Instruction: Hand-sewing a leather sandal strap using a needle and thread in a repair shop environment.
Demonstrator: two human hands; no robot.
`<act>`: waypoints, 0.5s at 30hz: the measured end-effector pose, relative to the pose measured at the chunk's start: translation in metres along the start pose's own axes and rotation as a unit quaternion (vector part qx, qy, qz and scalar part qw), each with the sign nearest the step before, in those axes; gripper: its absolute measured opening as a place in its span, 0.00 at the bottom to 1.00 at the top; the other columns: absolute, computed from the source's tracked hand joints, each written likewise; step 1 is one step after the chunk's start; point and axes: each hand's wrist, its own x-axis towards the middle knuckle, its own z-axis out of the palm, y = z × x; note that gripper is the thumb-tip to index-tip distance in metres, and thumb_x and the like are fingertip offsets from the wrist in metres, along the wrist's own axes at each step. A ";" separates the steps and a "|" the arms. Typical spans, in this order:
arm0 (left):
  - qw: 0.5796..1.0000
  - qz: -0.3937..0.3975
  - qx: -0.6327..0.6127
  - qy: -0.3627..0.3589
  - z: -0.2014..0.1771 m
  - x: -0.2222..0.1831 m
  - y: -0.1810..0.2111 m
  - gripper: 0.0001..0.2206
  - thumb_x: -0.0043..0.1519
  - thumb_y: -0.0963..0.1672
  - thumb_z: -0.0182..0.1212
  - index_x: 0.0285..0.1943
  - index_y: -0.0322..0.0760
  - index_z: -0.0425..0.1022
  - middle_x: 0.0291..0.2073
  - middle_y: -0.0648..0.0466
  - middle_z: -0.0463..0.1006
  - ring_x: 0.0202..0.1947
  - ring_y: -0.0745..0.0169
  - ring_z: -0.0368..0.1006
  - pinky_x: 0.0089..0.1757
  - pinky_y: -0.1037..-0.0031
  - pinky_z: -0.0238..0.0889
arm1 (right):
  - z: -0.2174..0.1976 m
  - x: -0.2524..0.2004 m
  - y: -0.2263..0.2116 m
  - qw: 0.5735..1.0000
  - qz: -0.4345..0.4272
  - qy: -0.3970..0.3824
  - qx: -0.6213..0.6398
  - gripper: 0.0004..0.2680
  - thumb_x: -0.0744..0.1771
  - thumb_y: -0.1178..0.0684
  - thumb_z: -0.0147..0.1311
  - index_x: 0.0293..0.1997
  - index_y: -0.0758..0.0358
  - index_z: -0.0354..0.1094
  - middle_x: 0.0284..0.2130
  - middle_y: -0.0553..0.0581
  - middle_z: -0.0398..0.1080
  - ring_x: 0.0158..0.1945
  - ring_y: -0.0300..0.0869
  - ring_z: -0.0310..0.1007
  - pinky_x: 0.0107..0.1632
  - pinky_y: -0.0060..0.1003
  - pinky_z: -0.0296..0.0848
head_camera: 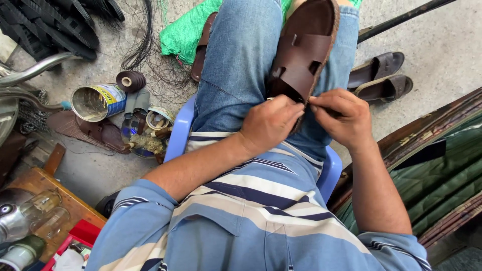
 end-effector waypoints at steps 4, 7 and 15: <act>0.988 0.080 0.134 -0.001 0.002 0.005 0.021 0.05 0.58 0.44 0.52 0.40 0.46 0.71 0.27 0.61 0.68 0.22 0.63 0.69 0.26 0.75 0.64 | 0.000 -0.019 0.032 0.976 0.049 0.034 0.211 0.05 0.59 0.65 0.59 0.35 0.70 0.73 0.26 0.60 0.69 0.22 0.38 0.66 0.27 0.33 0.68; 0.986 0.094 0.139 0.003 0.002 0.006 0.020 0.05 0.58 0.45 0.51 0.39 0.46 0.71 0.26 0.60 0.67 0.21 0.62 0.68 0.25 0.74 0.62 | 0.008 -0.021 0.036 0.966 0.033 0.067 0.247 0.05 0.59 0.65 0.59 0.34 0.74 0.72 0.25 0.63 0.68 0.20 0.38 0.64 0.24 0.32 0.66; 0.987 0.065 0.139 -0.036 -0.014 0.002 0.015 0.04 0.58 0.45 0.51 0.36 0.47 0.70 0.26 0.60 0.65 0.21 0.62 0.68 0.26 0.74 0.63 | 0.008 -0.016 0.007 0.983 0.038 0.036 0.175 0.06 0.59 0.65 0.60 0.36 0.69 0.73 0.27 0.63 0.69 0.25 0.46 0.69 0.29 0.37 0.68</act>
